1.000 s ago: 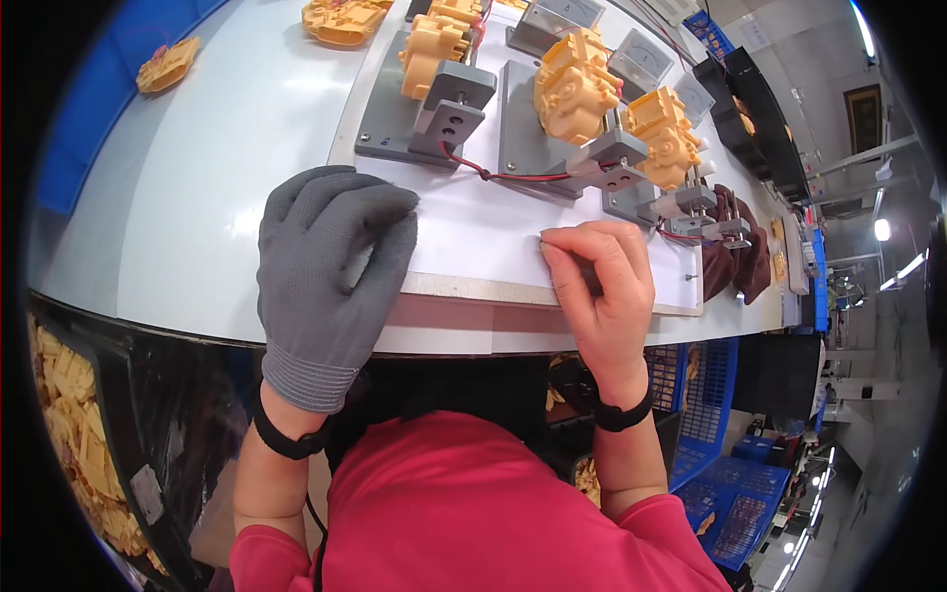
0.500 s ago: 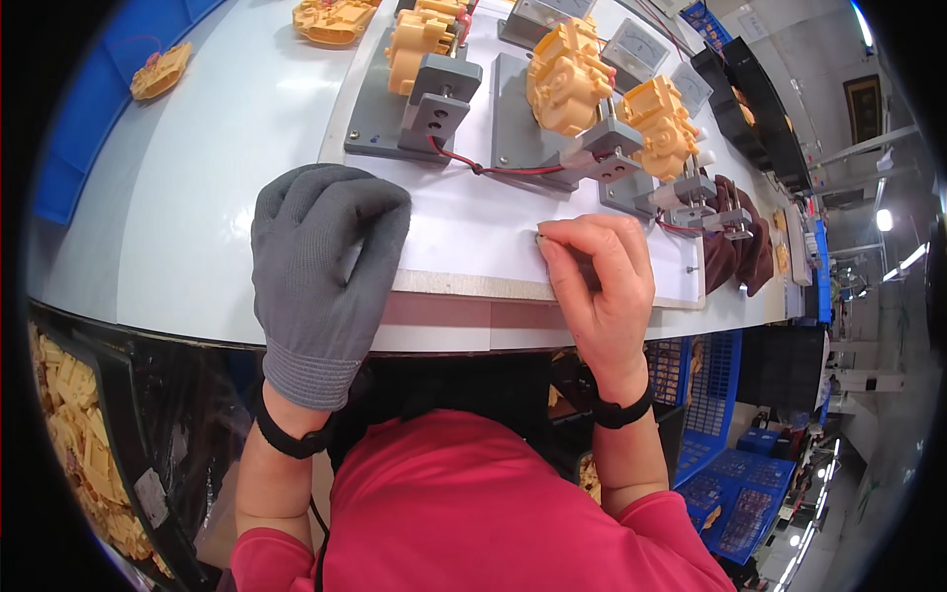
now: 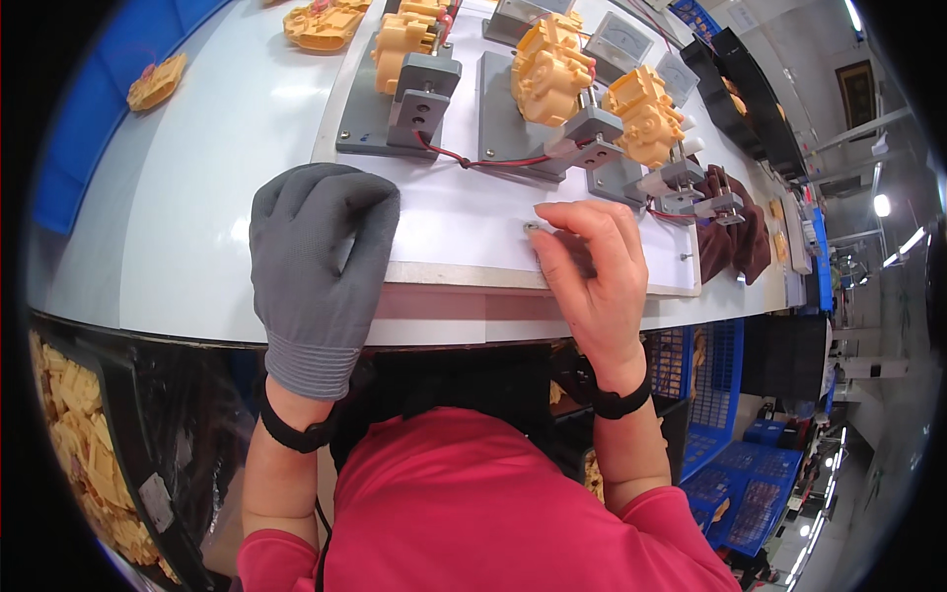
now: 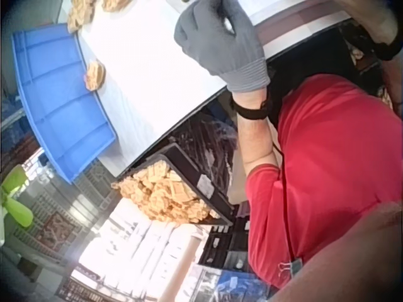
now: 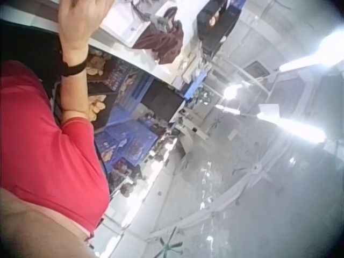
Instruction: The person places yellow plastic toy components into metal fixtures on a white board, then presses a button to activate the fixtures. They repeat this process for multiple components, removing them after activation and placing them into a blue bin. The person also adjusts the board and wipes it with a cloth during the process.
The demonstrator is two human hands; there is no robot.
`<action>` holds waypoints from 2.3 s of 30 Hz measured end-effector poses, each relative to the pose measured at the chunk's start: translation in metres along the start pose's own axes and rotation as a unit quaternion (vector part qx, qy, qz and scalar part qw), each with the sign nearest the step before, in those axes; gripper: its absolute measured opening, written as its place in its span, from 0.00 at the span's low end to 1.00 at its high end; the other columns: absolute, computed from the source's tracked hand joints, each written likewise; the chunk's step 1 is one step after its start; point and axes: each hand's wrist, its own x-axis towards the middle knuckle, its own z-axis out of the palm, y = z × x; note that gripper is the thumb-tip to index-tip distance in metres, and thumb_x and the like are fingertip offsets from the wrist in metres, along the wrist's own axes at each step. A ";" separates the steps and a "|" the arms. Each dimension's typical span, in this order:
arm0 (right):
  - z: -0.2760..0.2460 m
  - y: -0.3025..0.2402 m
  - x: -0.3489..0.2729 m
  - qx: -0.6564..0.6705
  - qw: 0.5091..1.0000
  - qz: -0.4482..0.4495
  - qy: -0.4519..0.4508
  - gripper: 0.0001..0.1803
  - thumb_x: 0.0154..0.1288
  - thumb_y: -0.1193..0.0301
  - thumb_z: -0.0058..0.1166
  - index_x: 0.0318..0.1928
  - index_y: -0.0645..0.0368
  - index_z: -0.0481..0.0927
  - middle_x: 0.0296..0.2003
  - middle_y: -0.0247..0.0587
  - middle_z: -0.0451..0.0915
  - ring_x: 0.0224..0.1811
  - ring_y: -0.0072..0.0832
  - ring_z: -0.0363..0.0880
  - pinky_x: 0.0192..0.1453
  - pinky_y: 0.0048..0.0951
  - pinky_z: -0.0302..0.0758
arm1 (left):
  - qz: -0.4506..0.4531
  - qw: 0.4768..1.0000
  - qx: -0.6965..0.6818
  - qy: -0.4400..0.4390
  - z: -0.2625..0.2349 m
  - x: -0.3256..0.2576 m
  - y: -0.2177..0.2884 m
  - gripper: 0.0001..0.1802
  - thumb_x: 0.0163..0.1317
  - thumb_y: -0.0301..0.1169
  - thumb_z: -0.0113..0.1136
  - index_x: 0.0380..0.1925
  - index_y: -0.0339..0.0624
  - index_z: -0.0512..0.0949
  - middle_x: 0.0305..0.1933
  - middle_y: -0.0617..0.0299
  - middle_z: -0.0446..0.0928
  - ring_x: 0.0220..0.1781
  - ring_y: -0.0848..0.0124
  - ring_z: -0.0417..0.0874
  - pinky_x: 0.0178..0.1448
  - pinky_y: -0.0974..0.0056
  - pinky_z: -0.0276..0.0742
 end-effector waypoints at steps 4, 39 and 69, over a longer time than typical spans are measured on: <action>-0.009 -0.001 0.001 0.064 0.998 0.015 -0.013 0.10 0.62 0.78 0.64 0.44 0.58 0.82 0.40 0.38 0.81 0.39 0.31 0.78 0.46 0.29 0.74 | -0.009 1.000 -0.008 -0.003 -0.001 0.001 0.001 0.07 0.56 0.24 0.66 0.35 0.43 0.82 0.40 0.60 0.81 0.49 0.58 0.77 0.55 0.56 0.70; -0.060 0.052 -0.022 -0.022 0.998 0.051 0.040 0.06 0.60 0.66 0.63 0.32 0.53 0.82 0.29 0.37 0.78 0.34 0.38 0.78 0.40 0.39 0.72 | -0.082 0.993 -0.039 -0.076 -0.003 -0.009 -0.019 0.13 0.71 0.29 0.57 0.50 0.32 0.77 0.53 0.52 0.75 0.58 0.60 0.75 0.65 0.59 0.68; -0.053 0.063 -0.031 -0.014 0.994 0.046 0.099 0.08 0.58 0.63 0.61 0.30 0.53 0.83 0.29 0.40 0.81 0.36 0.41 0.83 0.41 0.41 0.78 | 0.018 0.991 -0.107 -0.074 0.018 0.015 -0.070 0.14 0.72 0.31 0.58 0.47 0.28 0.79 0.46 0.53 0.81 0.48 0.66 0.79 0.58 0.61 0.74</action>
